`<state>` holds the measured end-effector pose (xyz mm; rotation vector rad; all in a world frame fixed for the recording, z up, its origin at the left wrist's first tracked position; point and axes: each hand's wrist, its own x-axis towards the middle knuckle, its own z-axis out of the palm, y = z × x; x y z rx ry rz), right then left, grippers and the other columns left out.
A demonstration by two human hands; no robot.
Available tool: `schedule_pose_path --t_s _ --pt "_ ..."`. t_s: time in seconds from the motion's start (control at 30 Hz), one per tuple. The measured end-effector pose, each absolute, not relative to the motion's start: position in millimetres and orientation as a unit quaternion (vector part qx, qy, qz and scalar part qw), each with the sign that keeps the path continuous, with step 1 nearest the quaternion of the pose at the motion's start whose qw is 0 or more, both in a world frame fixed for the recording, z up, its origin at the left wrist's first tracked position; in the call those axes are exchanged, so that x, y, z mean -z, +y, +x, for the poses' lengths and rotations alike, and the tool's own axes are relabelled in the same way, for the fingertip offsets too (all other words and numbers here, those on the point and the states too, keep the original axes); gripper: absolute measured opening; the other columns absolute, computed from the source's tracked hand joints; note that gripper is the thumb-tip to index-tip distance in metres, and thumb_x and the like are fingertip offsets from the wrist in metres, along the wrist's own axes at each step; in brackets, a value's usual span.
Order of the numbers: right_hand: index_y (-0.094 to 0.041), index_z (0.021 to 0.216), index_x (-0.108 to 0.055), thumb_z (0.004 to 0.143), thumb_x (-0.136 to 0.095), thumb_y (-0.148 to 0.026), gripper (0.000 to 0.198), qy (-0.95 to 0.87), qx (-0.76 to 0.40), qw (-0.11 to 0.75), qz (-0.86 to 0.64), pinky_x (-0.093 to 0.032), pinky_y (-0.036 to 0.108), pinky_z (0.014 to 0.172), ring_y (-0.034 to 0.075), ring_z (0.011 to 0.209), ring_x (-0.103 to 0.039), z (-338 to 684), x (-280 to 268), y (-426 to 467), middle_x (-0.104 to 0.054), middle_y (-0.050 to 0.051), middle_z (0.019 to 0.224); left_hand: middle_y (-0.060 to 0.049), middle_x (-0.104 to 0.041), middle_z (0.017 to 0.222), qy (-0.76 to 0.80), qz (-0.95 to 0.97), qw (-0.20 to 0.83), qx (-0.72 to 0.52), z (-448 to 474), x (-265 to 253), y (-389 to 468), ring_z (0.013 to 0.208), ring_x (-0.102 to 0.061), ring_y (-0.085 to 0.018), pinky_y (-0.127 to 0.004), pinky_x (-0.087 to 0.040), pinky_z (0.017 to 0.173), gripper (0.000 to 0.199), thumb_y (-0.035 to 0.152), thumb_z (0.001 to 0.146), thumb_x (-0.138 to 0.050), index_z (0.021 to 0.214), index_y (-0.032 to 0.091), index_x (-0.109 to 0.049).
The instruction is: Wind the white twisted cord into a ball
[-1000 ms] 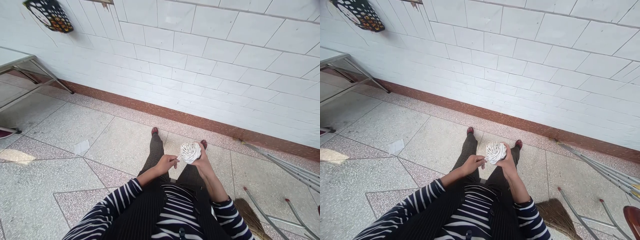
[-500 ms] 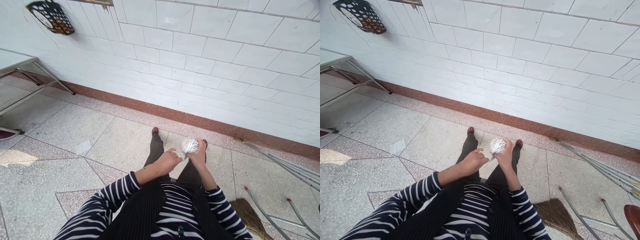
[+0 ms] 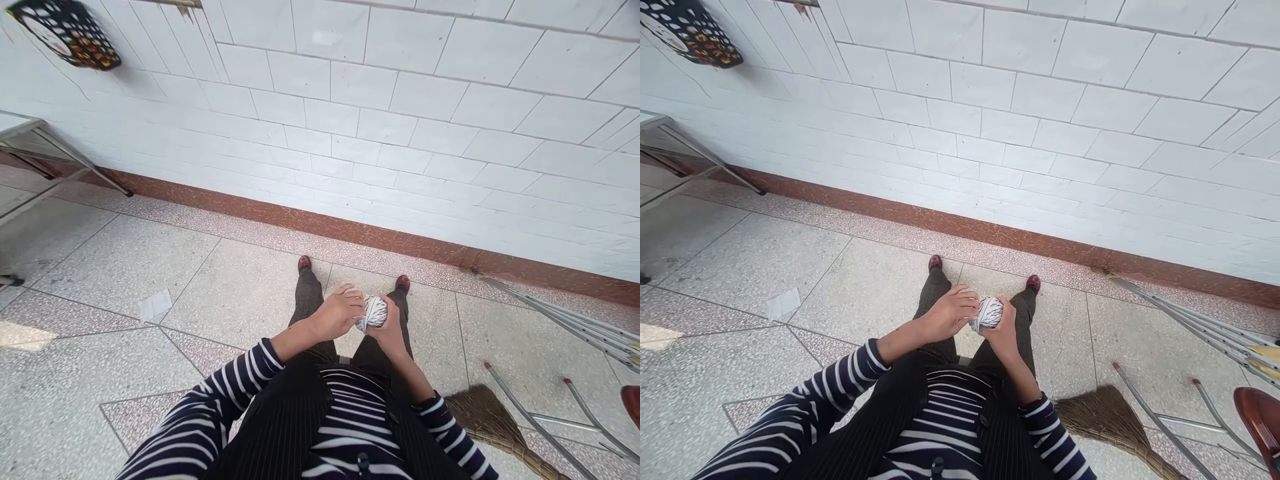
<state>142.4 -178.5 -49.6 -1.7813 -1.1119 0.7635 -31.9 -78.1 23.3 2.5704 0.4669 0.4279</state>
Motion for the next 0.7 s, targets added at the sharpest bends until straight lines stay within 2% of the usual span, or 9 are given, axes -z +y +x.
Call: schedule_pose_path --t_s 0.07,0.17,0.27,0.43,0.53,0.7 --pt "-0.020 0.130 -0.046 0.061 -0.081 -0.036 0.079 -0.446 -0.293 0.440 -0.722 -0.046 0.048 0.101 0.034 0.120 -0.051 137.6 47.8 -180.7 -0.050 0.014 0.127 -0.004 -0.074 0.106 0.185 0.928 0.274 -0.170 -32.5 -21.4 -78.7 0.117 -0.058 -0.019 -0.043 -0.030 0.118 0.022 0.019 0.097 -0.051 0.094 0.021 -0.073" --pt "-0.020 0.132 -0.044 0.063 -0.080 -0.036 0.079 -0.443 -0.271 0.450 -0.726 -0.046 0.048 0.102 0.034 0.121 -0.051 131.8 43.5 -177.8 -0.049 0.014 0.127 -0.008 -0.071 0.113 0.229 0.878 0.351 -0.232 -33.3 -17.0 -79.6 0.115 -0.060 -0.020 -0.039 -0.041 0.109 0.025 0.025 0.098 -0.050 0.090 0.019 -0.073" --pt "-0.020 0.130 -0.045 0.061 -0.081 -0.033 0.079 -0.448 -0.266 0.457 -0.721 -0.047 0.048 0.101 0.034 0.119 -0.052 128.8 36.8 -169.8 -0.050 0.015 0.125 -0.011 -0.069 0.118 0.291 0.793 0.444 -0.298 -33.9 -9.2 -79.9 0.112 -0.063 -0.022 -0.035 -0.047 0.102 0.028 0.033 0.097 -0.053 0.087 0.016 -0.073" --pt "-0.020 0.124 -0.049 0.055 -0.083 -0.030 0.078 -0.456 -0.273 0.461 -0.710 -0.048 0.047 0.100 0.033 0.117 -0.054 123.1 29.1 -162.3 -0.050 0.012 0.123 -0.011 -0.068 0.123 0.347 0.696 0.540 -0.321 -36.3 7.3 -79.5 0.115 -0.063 -0.024 -0.037 -0.044 0.107 0.026 0.038 0.090 -0.061 0.085 0.016 -0.072" --pt "-0.019 0.120 -0.051 0.050 -0.082 -0.023 0.078 -0.446 -0.282 0.457 -0.716 -0.048 0.047 0.101 0.032 0.113 -0.056 117.5 30.1 -165.0 -0.052 0.011 0.119 -0.012 -0.067 0.126 0.371 0.651 0.582 -0.316 -39.0 18.8 -83.0 0.120 -0.061 -0.025 -0.039 -0.044 0.107 0.026 0.039 0.088 -0.062 0.089 0.015 -0.072" --pt "-0.019 0.120 -0.051 0.049 -0.080 -0.020 0.077 -0.435 -0.297 0.441 -0.727 -0.049 0.045 0.100 0.031 0.112 -0.056 112.6 30.0 -171.3 -0.051 0.010 0.120 -0.014 -0.062 0.134 0.391 0.578 0.656 -0.287 -41.3 34.7 -92.1 0.123 -0.058 -0.027 -0.040 -0.045 0.106 0.032 0.043 0.086 -0.065 0.099 0.014 -0.071"
